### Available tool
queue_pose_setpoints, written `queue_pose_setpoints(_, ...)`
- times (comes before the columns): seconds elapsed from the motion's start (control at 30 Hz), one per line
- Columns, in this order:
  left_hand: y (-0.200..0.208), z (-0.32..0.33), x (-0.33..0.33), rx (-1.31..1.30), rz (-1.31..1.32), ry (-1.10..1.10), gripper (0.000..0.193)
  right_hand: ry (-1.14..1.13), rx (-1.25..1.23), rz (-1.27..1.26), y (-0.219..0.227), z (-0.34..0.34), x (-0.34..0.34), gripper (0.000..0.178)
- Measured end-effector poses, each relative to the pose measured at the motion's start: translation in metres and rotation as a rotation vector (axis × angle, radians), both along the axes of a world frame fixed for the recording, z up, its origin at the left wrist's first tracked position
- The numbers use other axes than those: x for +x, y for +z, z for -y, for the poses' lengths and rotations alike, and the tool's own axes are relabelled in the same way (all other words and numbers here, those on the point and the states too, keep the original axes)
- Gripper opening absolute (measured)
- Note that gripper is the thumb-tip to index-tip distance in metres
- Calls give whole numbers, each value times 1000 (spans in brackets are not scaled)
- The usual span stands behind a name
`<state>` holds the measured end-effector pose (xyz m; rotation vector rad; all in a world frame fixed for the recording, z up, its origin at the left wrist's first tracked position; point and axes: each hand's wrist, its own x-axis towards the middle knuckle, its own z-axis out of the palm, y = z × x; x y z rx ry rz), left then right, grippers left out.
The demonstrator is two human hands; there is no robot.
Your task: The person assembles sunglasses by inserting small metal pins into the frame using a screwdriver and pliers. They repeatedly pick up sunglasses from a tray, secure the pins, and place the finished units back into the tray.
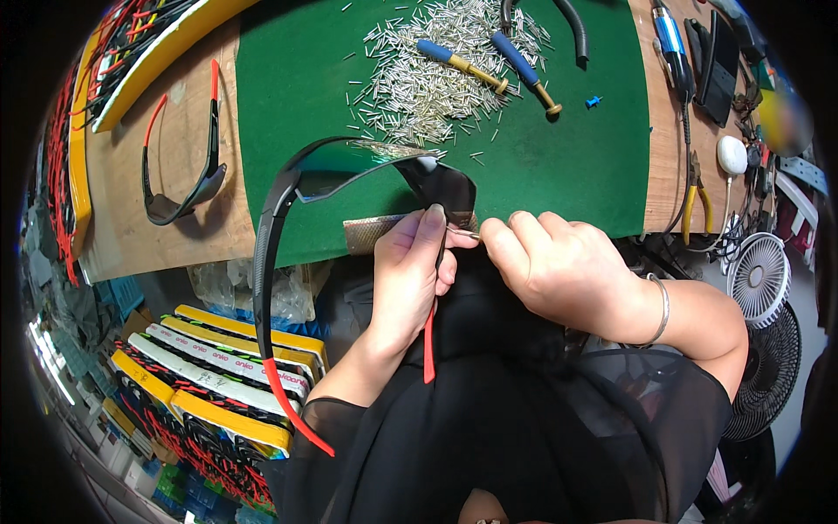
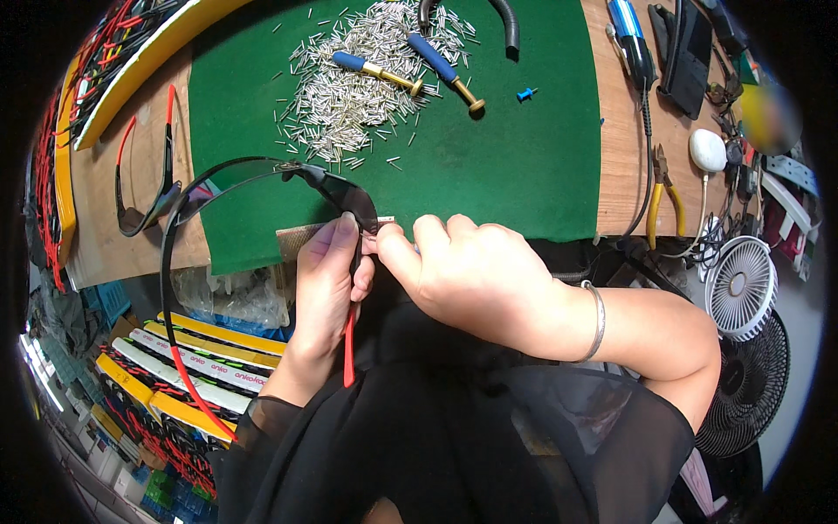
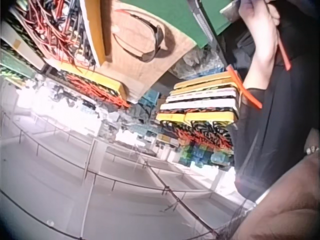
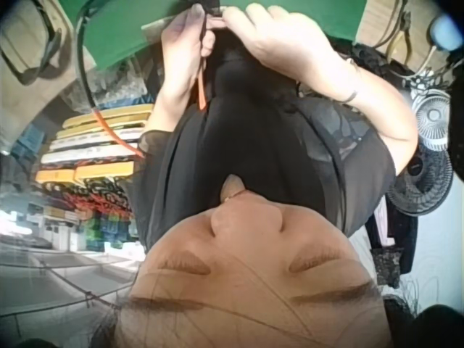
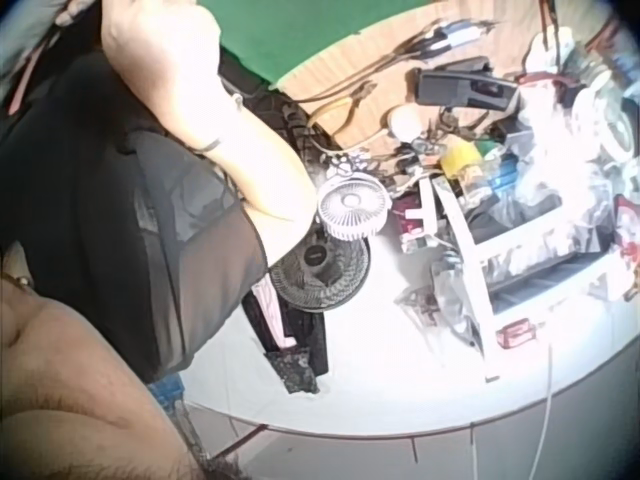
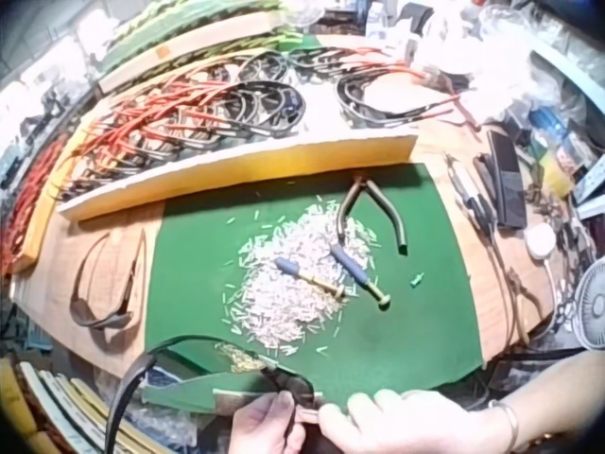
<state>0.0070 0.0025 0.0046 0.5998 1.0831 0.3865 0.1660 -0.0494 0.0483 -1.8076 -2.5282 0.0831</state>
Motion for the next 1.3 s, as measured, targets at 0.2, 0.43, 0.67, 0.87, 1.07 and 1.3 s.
queue_pose_setpoints(0.2,2,0,1,-3,1,12,31,-13,46,23,0,0,-2,12)
queue_pose_setpoints(0.43,0,0,1,7,-1,13,31,-7,39,43,-1,-1,-2,13)
queue_pose_setpoints(0.67,1,-2,1,-4,1,9,29,-2,39,-23,-5,-2,-2,14)
queue_pose_setpoints(0.87,0,-1,0,4,48,10,27,-5,36,-43,-5,-4,-5,13)
queue_pose_setpoints(1.07,1,-2,-1,21,65,9,28,-3,-14,-82,-3,-7,-7,13)
queue_pose_setpoints(1.3,2,-4,-4,0,48,-12,30,16,8,-108,-9,-8,-10,15)
